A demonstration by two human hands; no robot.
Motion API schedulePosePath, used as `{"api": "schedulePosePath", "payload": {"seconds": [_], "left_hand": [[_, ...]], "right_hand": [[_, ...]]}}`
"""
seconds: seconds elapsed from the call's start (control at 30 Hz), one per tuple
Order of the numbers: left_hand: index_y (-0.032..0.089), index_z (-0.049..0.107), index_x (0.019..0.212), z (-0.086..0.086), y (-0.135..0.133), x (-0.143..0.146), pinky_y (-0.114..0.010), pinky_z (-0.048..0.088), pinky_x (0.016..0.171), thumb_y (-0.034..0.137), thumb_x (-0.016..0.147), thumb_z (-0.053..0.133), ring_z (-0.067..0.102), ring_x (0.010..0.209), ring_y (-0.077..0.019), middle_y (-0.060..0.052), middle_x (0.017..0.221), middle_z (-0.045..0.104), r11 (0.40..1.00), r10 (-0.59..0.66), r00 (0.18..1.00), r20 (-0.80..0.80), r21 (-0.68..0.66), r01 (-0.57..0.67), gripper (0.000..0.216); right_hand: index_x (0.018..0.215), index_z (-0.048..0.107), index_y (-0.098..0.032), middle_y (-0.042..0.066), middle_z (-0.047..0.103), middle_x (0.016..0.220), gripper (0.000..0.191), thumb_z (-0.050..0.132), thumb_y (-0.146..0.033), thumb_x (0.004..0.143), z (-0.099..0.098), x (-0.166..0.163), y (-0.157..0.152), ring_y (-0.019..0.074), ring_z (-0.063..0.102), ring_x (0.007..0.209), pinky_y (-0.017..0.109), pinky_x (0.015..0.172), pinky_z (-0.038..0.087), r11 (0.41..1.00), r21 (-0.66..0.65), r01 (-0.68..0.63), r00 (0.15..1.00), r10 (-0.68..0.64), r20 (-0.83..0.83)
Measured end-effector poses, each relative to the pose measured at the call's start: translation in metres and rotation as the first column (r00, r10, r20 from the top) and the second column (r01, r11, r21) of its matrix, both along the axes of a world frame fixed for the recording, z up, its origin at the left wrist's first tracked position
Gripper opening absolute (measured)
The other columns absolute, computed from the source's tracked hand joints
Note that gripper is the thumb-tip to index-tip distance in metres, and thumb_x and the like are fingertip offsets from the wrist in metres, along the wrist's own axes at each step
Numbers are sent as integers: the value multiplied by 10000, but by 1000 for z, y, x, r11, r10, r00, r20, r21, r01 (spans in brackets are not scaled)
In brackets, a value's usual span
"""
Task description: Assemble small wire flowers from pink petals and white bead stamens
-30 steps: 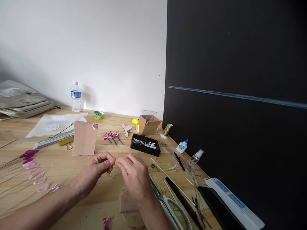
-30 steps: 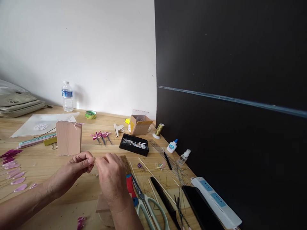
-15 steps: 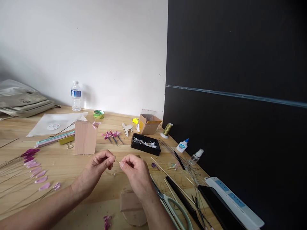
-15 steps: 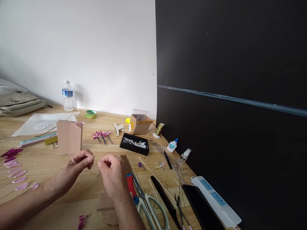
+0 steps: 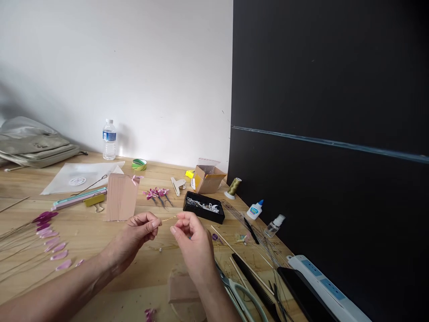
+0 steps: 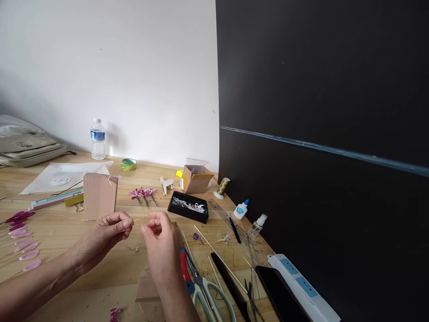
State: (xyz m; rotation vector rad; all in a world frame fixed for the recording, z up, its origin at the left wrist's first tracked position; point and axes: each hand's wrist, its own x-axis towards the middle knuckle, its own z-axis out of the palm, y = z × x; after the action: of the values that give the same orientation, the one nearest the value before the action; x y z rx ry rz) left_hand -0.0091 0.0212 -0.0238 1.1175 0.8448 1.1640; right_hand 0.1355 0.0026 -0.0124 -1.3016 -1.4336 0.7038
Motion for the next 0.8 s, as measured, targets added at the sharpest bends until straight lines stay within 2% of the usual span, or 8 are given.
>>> {"api": "schedulePosePath", "payload": {"seconds": [0.13, 0.27, 0.37, 0.47, 0.57, 0.67, 0.73, 0.8], "left_hand": [[158, 545, 538, -2, -3, 3, -228, 324, 568, 337, 637, 681, 386, 563, -103, 34, 556, 473, 997, -6, 996, 87, -76, 13, 245], [161, 586, 546, -6, -5, 5, -240, 315, 553, 334, 647, 661, 382, 557, -113, 28, 543, 474, 1000, 3, 1000, -24, 9, -3, 214], [167, 601, 550, -6, -6, 5, -251, 326, 563, 334, 684, 620, 392, 567, -125, 23, 539, 479, 994, 15, 988, -154, 106, 2, 216], [170, 584, 554, -3, -5, 3, -250, 339, 561, 348, 729, 572, 408, 569, -127, 19, 552, 490, 989, 17, 977, -214, 148, 16, 250], [171, 571, 593, 2, -3, 0, -245, 353, 559, 378, 768, 526, 420, 569, -120, 16, 590, 503, 988, 44, 979, -199, 156, -13, 274], [183, 616, 751, 7, -2, -3, -254, 385, 581, 382, 760, 539, 448, 581, -123, 19, 624, 515, 983, 78, 978, -195, 178, -43, 214], [197, 622, 886, 12, -2, -5, -272, 416, 611, 365, 746, 558, 493, 608, -137, 16, 654, 544, 981, 38, 976, -214, 195, 5, 227], [201, 629, 884, 17, -2, -7, -285, 437, 607, 352, 731, 576, 531, 605, -145, 8, 680, 573, 972, -73, 971, -230, 201, 121, 222]], "right_hand": [[749, 556, -168, -6, 533, 665, 143, 585, -250, 636, -3, -2, 3, 115, 474, 580, 249, 582, 398, 986, -96, -133, 948, 98, -303], [664, 548, -165, -35, 499, 596, 100, 602, -245, 637, -2, -11, -1, 83, 422, 518, 223, 552, 369, 974, -93, -209, 880, 146, -451], [631, 558, -159, -43, 476, 553, 111, 608, -257, 642, -2, -13, -2, 81, 407, 509, 219, 545, 356, 976, -91, -199, 868, 132, -479], [647, 567, -154, -41, 486, 556, 136, 607, -283, 654, -2, -10, -2, 76, 419, 507, 213, 545, 358, 975, -103, -197, 856, 120, -503], [679, 552, -156, 0, 581, 665, 161, 563, -315, 697, 1, -7, -2, 80, 487, 516, 214, 535, 379, 955, -127, -268, 849, 172, -499], [689, 524, -161, 23, 624, 711, 185, 523, -341, 728, 5, -7, -5, 82, 525, 493, 212, 502, 383, 914, -163, -373, 855, 270, -442], [656, 527, -153, 0, 593, 628, 200, 532, -342, 724, 7, -8, -7, 72, 501, 468, 205, 489, 375, 880, -177, -442, 852, 349, -389], [633, 547, -141, -18, 553, 577, 221, 551, -347, 713, 7, -9, -9, 60, 467, 453, 201, 479, 364, 844, -203, -497, 835, 400, -379]]}}
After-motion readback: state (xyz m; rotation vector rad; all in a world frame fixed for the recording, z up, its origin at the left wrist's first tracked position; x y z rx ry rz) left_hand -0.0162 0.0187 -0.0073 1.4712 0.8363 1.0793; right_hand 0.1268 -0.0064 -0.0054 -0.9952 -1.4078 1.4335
